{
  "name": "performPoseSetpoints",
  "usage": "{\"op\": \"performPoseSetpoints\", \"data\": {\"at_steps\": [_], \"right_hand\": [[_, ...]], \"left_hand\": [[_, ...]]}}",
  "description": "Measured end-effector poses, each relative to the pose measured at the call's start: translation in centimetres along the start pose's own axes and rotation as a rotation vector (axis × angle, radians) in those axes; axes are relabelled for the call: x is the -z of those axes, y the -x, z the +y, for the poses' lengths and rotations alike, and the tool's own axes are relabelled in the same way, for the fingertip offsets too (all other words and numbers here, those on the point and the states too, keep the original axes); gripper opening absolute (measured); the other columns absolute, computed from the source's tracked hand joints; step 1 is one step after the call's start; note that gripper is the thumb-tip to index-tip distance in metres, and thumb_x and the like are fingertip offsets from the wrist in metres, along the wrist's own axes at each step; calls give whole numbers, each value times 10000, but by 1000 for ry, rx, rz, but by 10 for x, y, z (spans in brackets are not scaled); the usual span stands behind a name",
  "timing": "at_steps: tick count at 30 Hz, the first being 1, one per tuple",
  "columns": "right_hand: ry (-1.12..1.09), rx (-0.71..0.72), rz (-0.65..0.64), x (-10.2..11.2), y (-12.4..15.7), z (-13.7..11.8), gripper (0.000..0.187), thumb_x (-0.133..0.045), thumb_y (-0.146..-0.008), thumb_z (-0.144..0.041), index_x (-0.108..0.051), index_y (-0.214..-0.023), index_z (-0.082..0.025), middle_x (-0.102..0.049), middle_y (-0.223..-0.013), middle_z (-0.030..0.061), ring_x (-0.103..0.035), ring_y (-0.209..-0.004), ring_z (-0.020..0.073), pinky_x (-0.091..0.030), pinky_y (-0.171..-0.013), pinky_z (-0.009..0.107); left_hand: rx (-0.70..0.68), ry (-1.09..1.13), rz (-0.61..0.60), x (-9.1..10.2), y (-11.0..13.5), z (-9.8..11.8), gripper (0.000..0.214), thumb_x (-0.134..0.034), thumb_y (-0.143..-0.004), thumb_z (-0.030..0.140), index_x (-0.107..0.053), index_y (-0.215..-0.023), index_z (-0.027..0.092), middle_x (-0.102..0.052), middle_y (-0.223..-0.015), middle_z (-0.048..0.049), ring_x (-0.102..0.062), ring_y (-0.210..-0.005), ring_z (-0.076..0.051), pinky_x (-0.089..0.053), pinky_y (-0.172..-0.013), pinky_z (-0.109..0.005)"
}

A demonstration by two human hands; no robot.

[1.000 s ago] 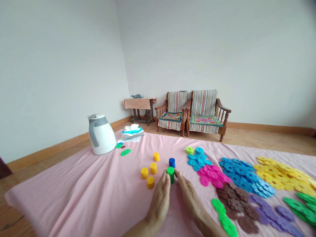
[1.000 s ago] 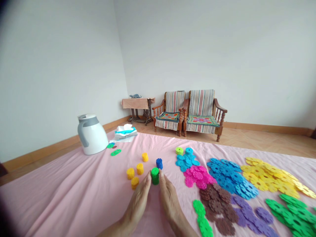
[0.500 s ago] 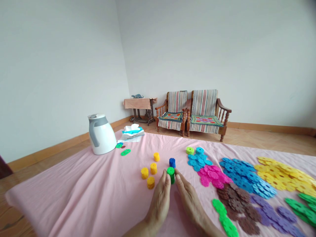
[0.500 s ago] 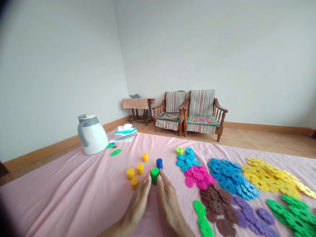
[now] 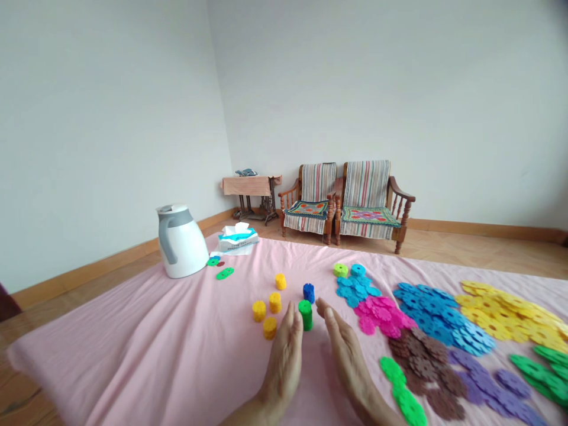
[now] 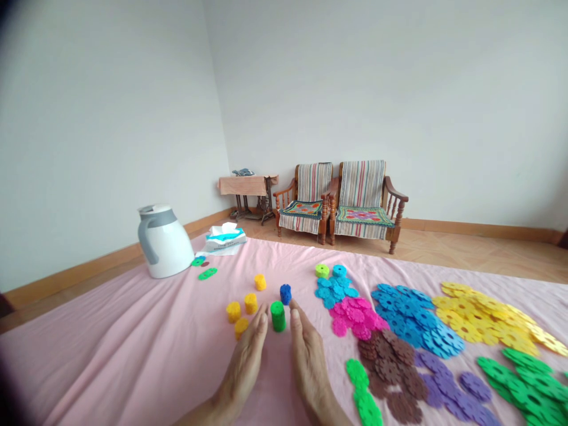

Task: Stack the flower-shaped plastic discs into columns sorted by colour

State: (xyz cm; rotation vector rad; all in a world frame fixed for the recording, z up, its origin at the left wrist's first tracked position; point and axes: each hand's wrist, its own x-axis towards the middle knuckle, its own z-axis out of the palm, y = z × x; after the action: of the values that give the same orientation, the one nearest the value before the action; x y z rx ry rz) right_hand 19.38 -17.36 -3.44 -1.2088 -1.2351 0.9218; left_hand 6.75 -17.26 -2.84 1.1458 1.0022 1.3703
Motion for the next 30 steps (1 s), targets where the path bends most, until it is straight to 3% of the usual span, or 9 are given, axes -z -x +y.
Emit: {"op": "performPoseSetpoints", "data": {"at_steps": [4, 8, 11, 14, 19, 22, 27, 30], "right_hand": [[65, 20, 130, 33, -10, -3, 587, -335, -845, -580, -553, -1200, -166, -566, -1254, 110, -499, -1173, 247, -383, -995, 409], [351, 81, 266, 93, -14, 0, 551, -327, -839, -571, -591, -1112, -172, -612, -1177, 108, -540, -1108, 253, -389, -971, 385], [562, 65, 408, 136, -12, 12, 508, -303, -843, -546, -584, -1074, -193, -627, -1139, 104, -541, -1092, 261, -384, -953, 397], [640, 33, 520, 159, -10, 22, 511, -270, -839, -540, -582, -1040, -189, -639, -1097, 125, -563, -1049, 271, -407, -908, 409], [666, 41, 517, 162, -9, 23, 455, -289, -822, -534, -579, -991, -227, -654, -1061, 100, -576, -1020, 262, -417, -881, 397], [684, 55, 478, 159, -8, 21, 433, -293, -825, -524, -572, -979, -230, -650, -1070, 99, -572, -1021, 259, -417, -877, 389], [722, 107, 433, 158, -10, 26, 418, -298, -836, -506, -573, -958, -215, -656, -1046, 97, -574, -1001, 251, -415, -873, 383], [745, 139, 404, 158, -11, 29, 404, -309, -849, -493, -575, -976, -216, -657, -1037, 81, -581, -976, 235, -429, -850, 372]], "left_hand": [[-122, -83, 56, -6, 6, 9, 500, -505, -843, 443, -463, -1281, 204, -450, -1357, -77, -296, -1320, -230, -286, -1075, -331], [-256, -326, -102, -10, 13, 7, 376, -518, -857, 346, -512, -1202, 196, -552, -1204, -109, -499, -1130, -238, -413, -945, -340], [-405, -529, -206, -13, 17, 5, 282, -514, -846, 238, -542, -1125, 208, -585, -1092, -91, -547, -991, -216, -439, -866, -328], [-487, -653, -296, -19, 22, 7, 294, -483, -823, 134, -526, -1106, 202, -585, -1036, -75, -550, -922, -188, -436, -846, -314], [-529, -806, -545, -27, 30, 9, 236, -495, -680, 12, -562, -854, 157, -591, -821, -55, -555, -797, -179, -441, -715, -269], [-535, -923, -564, -29, 27, 16, 181, -487, -694, 14, -551, -783, 158, -585, -762, -39, -545, -744, -166, -421, -676, -258], [-619, -1346, -552, -37, -5, 39, 175, -467, -743, 30, -578, -783, 160, -596, -828, -62, -516, -853, -210, -383, -782, -337], [-650, -1643, -648, -49, -29, 47, 200, -448, -716, -1, -580, -751, 146, -596, -801, -77, -499, -855, -230, -367, -812, -376]]}}
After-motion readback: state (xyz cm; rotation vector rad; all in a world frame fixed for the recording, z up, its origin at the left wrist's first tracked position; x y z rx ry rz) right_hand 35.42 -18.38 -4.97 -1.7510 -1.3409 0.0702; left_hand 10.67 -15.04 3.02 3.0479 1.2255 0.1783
